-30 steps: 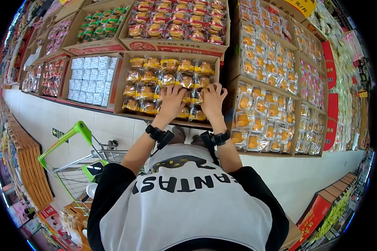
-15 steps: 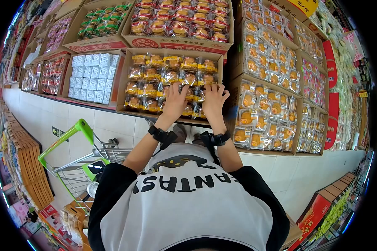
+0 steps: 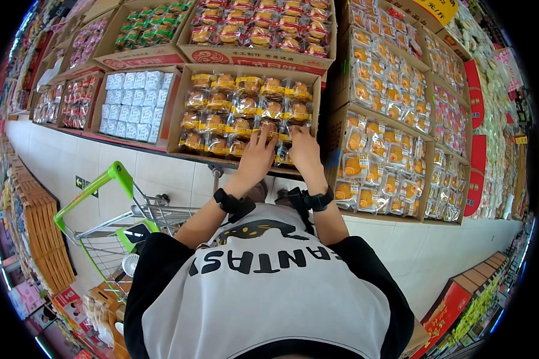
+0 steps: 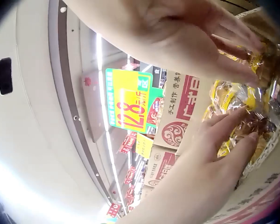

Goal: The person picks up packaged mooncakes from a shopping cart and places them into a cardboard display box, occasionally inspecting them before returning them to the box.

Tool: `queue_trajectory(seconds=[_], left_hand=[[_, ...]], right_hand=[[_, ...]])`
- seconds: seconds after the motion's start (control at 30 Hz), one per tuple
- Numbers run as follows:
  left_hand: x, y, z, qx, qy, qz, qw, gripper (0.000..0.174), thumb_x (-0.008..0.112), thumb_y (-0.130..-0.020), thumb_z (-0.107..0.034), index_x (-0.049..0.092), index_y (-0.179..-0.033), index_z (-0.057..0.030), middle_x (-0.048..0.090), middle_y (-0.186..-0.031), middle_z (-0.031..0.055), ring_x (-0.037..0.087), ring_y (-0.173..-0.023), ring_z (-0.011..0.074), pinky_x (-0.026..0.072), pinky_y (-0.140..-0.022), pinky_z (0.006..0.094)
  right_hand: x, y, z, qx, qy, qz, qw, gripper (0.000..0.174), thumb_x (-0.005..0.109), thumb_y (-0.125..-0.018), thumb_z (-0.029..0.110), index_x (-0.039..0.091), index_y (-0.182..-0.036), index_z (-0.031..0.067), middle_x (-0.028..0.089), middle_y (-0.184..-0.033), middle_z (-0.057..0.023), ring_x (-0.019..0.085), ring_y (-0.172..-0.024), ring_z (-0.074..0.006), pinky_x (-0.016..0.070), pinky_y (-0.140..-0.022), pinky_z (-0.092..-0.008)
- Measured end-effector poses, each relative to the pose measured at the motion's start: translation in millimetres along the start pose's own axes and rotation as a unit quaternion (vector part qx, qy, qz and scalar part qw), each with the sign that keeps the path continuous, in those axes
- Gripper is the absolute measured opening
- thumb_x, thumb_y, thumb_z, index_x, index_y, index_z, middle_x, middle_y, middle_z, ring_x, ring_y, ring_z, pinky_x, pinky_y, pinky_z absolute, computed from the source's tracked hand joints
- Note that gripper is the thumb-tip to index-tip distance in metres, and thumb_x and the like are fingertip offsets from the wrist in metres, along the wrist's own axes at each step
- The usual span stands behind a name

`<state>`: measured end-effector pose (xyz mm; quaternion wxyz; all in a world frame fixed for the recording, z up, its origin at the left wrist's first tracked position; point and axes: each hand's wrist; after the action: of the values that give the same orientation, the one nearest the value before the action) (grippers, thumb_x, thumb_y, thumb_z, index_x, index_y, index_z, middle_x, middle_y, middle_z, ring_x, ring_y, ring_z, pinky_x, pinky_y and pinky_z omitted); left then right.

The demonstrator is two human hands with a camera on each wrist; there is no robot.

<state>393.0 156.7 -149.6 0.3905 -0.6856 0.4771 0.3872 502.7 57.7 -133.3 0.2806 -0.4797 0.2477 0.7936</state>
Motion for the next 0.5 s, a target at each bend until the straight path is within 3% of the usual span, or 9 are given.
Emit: queue_trajectory(seconds=[0.23,0.43,0.5], left_hand=[[-3,4,-2,-0.003,-0.043,0.004,0.999,0.043,0.057,-0.075,-0.011,0.048,-0.116,-0.0028,0.035,-0.127,0.0155,0.04,-0.107,0.0323,0.042,-0.084,0.0388],[-17,11,-11,-0.016,-0.045,-0.006,0.999,0.037,0.058,-0.075,-0.013,0.052,-0.111,-0.0077,0.039,-0.123,0.0133,0.04,-0.107,0.031,0.0408,-0.083,0.0401],[-20,17,-9,-0.026,0.002,-0.03,0.999,0.031,0.058,-0.075,-0.012,0.055,-0.107,-0.01,0.041,-0.12,0.0124,0.04,-0.106,0.0315,0.039,-0.084,0.0406]], right_hand=[[18,7,-2,-0.059,0.074,0.012,0.995,0.047,0.053,-0.075,0.005,0.037,-0.115,-0.013,0.041,-0.109,-0.0192,0.052,-0.086,-0.0335,0.0496,-0.063,-0.0389],[19,-7,5,-0.03,0.146,0.068,0.987,0.054,0.055,-0.074,0.01,0.034,-0.117,-0.0154,0.036,-0.112,-0.0215,0.047,-0.091,-0.0347,0.0489,-0.065,-0.0397],[9,-10,6,-0.008,0.131,0.135,0.982,0.051,0.055,-0.075,0.01,0.036,-0.116,-0.0142,0.038,-0.111,-0.021,0.048,-0.093,-0.0351,0.0485,-0.07,-0.0397]])
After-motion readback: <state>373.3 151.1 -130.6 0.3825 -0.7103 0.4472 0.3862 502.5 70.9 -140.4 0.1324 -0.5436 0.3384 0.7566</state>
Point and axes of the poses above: each hand's wrist, its own y-axis away from the middle knuckle, its own x-axis out of the palm, z = x × y
